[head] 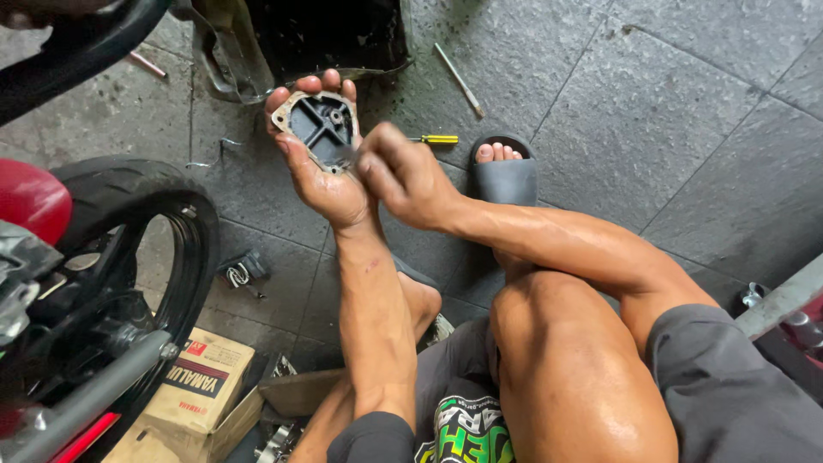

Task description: The person uses a green plastic bottle to pour liquid onto a motorcycle part and then scrapes the part with a small metal tool. The person pours liquid into a metal tray and scrapes a small metal part over the tray.

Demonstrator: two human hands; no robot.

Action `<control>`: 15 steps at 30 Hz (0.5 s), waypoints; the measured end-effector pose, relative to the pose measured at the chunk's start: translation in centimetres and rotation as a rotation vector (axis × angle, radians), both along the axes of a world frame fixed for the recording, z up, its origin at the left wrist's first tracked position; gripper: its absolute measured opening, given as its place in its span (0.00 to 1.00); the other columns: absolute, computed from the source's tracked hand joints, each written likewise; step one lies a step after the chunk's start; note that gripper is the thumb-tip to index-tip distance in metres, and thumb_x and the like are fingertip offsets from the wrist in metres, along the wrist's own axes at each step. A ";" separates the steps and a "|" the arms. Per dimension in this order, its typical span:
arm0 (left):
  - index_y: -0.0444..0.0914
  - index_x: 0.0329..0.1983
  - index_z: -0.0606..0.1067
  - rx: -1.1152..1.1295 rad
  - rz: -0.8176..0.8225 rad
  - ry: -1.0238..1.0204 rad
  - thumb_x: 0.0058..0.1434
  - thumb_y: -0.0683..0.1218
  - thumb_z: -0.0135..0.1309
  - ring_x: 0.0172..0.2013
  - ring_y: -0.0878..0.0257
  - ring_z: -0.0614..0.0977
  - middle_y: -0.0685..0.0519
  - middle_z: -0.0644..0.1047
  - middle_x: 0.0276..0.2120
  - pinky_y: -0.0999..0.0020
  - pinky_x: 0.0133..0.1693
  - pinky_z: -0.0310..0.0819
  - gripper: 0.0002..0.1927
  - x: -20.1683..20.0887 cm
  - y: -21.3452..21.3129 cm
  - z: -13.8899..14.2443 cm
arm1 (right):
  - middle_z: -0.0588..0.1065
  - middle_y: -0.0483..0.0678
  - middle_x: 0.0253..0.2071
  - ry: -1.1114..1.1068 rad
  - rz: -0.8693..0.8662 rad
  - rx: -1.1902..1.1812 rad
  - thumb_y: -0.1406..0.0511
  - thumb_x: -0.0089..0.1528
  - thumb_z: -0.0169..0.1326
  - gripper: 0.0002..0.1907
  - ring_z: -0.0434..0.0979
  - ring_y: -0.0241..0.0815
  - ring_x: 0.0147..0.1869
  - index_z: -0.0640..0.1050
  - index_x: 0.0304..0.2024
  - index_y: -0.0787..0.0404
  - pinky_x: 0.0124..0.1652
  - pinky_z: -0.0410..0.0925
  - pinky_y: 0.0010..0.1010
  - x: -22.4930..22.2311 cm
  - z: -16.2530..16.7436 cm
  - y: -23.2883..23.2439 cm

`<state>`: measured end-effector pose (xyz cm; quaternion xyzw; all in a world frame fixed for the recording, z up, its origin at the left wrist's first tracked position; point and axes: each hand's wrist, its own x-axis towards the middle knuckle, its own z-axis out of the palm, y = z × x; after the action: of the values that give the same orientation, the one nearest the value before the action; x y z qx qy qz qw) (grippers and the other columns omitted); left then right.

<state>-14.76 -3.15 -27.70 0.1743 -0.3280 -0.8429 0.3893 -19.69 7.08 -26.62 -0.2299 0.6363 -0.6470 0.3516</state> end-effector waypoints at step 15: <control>0.35 0.61 0.68 0.109 -0.123 -0.138 0.78 0.67 0.36 0.51 0.44 0.80 0.38 0.78 0.49 0.50 0.58 0.74 0.32 1.1 -1.4 0.5 | 0.73 0.47 0.39 0.172 -0.012 -0.052 0.69 0.71 0.53 0.04 0.72 0.33 0.40 0.73 0.47 0.64 0.39 0.67 0.24 -2.8 -0.5 0.3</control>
<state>-13.67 -4.56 -27.22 0.2322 -0.3178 -0.8678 0.3033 -22.51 7.40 -27.14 -0.2900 0.6484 -0.6434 0.2856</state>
